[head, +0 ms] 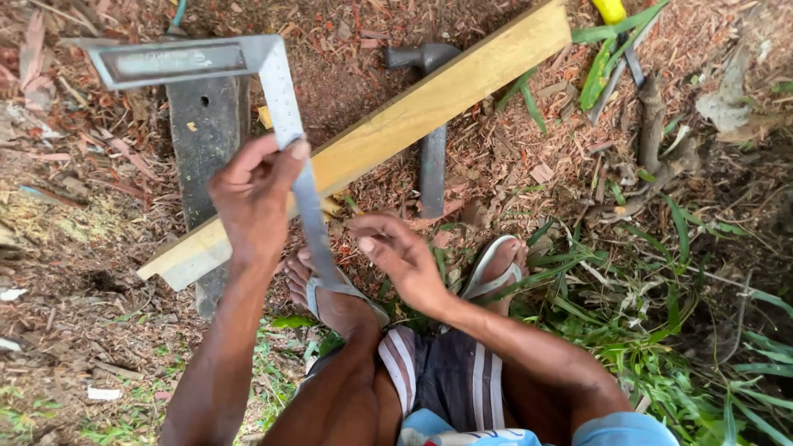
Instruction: Marking lines on a wooden beam using a try square and a pencil
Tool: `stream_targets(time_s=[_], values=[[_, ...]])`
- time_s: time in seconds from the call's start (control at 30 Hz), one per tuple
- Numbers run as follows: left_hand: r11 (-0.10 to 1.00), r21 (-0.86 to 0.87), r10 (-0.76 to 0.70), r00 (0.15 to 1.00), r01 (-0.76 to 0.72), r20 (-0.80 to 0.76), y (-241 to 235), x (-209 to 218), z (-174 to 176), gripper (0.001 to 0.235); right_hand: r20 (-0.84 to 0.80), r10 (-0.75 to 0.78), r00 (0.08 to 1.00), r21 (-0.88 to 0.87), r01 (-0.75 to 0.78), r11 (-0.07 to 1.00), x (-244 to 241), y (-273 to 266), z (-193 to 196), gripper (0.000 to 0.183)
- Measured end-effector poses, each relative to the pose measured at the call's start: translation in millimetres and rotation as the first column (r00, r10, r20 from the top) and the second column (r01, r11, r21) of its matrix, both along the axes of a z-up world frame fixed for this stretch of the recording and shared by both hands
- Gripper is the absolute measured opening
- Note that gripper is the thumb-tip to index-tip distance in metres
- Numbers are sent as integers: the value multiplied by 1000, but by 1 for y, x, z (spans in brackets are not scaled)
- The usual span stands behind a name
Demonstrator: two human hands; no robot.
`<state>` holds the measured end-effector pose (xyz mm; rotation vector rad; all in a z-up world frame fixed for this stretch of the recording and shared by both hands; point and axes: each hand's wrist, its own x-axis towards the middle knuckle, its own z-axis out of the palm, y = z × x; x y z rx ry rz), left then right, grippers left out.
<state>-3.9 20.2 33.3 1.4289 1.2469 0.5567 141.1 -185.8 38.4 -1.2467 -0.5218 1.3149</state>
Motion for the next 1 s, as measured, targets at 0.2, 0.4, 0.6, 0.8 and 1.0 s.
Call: stream_targets(time_s=[0.2,0.4,0.6,0.8,1.0], values=[[996,9,-84,996,84,1,-28,26,-13,31,-182,-168,969,-178,136,975,-37,21,17,25],[794,372,-451,876,481,-171,20,18,-39,70,-176,-212,961,-223,170,960,-43,29,5,17],[661,346,-656,737,666,-164,34,17,-40,75,-174,-209,962,-263,159,952,-49,19,-17,16],[628,393,-666,725,671,-175,32,11,-56,73,-151,-260,954,-296,207,932,-52,22,-4,12],[582,434,-667,709,687,-228,31,9,-67,71,-160,-293,943,-315,232,920,-47,20,-7,12]])
